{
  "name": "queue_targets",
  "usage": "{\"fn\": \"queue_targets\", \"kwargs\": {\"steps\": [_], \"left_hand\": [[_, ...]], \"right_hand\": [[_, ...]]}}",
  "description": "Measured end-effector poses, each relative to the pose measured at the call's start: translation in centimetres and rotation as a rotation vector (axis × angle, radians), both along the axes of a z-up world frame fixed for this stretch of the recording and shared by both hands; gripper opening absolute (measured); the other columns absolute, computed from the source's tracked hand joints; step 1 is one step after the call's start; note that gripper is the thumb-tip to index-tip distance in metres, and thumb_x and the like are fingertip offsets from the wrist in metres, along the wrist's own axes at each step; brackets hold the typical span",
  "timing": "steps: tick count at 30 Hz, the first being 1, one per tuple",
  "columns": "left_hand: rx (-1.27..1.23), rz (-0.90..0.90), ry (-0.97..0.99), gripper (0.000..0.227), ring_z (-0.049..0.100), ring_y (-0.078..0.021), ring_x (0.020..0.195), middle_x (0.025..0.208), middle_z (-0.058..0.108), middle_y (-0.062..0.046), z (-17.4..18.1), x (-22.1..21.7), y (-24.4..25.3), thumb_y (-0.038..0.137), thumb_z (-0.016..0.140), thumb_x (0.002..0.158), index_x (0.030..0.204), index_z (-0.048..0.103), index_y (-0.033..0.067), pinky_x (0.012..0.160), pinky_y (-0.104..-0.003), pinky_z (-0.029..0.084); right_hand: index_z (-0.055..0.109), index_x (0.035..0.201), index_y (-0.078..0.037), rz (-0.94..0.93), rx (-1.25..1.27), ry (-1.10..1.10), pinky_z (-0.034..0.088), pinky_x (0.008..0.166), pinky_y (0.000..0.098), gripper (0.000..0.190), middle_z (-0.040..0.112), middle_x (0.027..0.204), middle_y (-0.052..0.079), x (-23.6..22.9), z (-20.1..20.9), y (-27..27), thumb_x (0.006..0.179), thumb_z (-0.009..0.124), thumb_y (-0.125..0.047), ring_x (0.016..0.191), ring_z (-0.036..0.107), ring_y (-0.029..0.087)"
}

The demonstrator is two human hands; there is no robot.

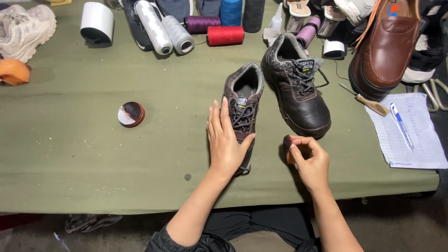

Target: The person uses a small sponge to apply polish from a round tin onto a dark brown work boot. They rub the polish into the leather around the toe, sides, and heel, then dip the sponge back into the tin to continue applying polish to the collar and back of the boot.

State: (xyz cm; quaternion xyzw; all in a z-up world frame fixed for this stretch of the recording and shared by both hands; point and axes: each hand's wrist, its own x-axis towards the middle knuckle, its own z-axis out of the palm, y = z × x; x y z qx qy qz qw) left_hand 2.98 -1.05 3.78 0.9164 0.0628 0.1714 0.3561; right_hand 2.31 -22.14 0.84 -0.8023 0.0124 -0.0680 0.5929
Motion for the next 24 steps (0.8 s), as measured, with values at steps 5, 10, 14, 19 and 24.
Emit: {"fn": "queue_targets", "kwargs": {"steps": [5, 10, 14, 19, 24], "left_hand": [[0.034, 0.013, -0.142, 0.111, 0.025, -0.0533, 0.149, 0.161, 0.022, -0.029, 0.4, 1.8, -0.7, 0.024, 0.092, 0.077, 0.163, 0.024, 0.0090, 0.116, -0.068, 0.027], [-0.009, -0.037, -0.067, 0.099, 0.028, -0.0574, 0.146, 0.161, 0.019, -0.033, 0.6, 3.2, -1.0, 0.025, 0.093, 0.074, 0.155, 0.038, 0.0151, 0.109, -0.076, 0.028], [0.033, -0.053, -0.036, 0.080, 0.042, -0.0587, 0.137, 0.159, 0.020, -0.036, 1.1, 3.2, -0.5, 0.015, 0.090, 0.074, 0.144, 0.050, 0.0157, 0.105, -0.073, 0.037], [-0.054, -0.095, -0.013, 0.071, 0.047, -0.0591, 0.132, 0.160, 0.024, -0.033, 1.9, 3.2, 1.5, 0.011, 0.088, 0.074, 0.136, 0.056, 0.0187, 0.099, -0.070, 0.046], [-0.384, -0.168, 0.024, 0.064, 0.049, -0.0570, 0.132, 0.152, 0.043, -0.029, 3.1, 4.1, 5.7, 0.017, 0.090, 0.067, 0.124, 0.062, 0.0185, 0.104, -0.063, 0.045]], "right_hand": [[0.071, 0.097, -0.003, 0.036, 0.024, -0.119, 0.054, 0.095, 0.0403, 0.006, 0.077, 0.109, 0.015, 2.5, 0.7, 1.8, 0.091, 0.072, -0.002, 0.105, 0.073, 0.025], [0.071, 0.097, -0.003, 0.028, 0.019, -0.209, 0.055, 0.092, 0.0391, 0.005, 0.077, 0.108, 0.014, 6.8, 2.1, 4.5, 0.092, 0.072, -0.001, 0.098, 0.073, 0.024], [0.072, 0.097, -0.006, -0.010, -0.053, -0.225, 0.056, 0.089, 0.0404, 0.005, 0.078, 0.106, 0.010, 10.0, 2.3, 6.2, 0.093, 0.073, -0.006, 0.096, 0.075, 0.026], [0.071, 0.094, -0.009, -0.017, -0.105, -0.192, 0.057, 0.089, 0.0379, 0.005, 0.078, 0.103, 0.009, 10.7, 3.3, 7.6, 0.090, 0.074, -0.009, 0.097, 0.075, 0.028], [0.070, 0.094, -0.005, -0.005, -0.036, -0.225, 0.056, 0.092, 0.0392, 0.004, 0.078, 0.105, 0.012, 10.0, 4.2, 7.7, 0.091, 0.071, -0.003, 0.099, 0.074, 0.026]]}}
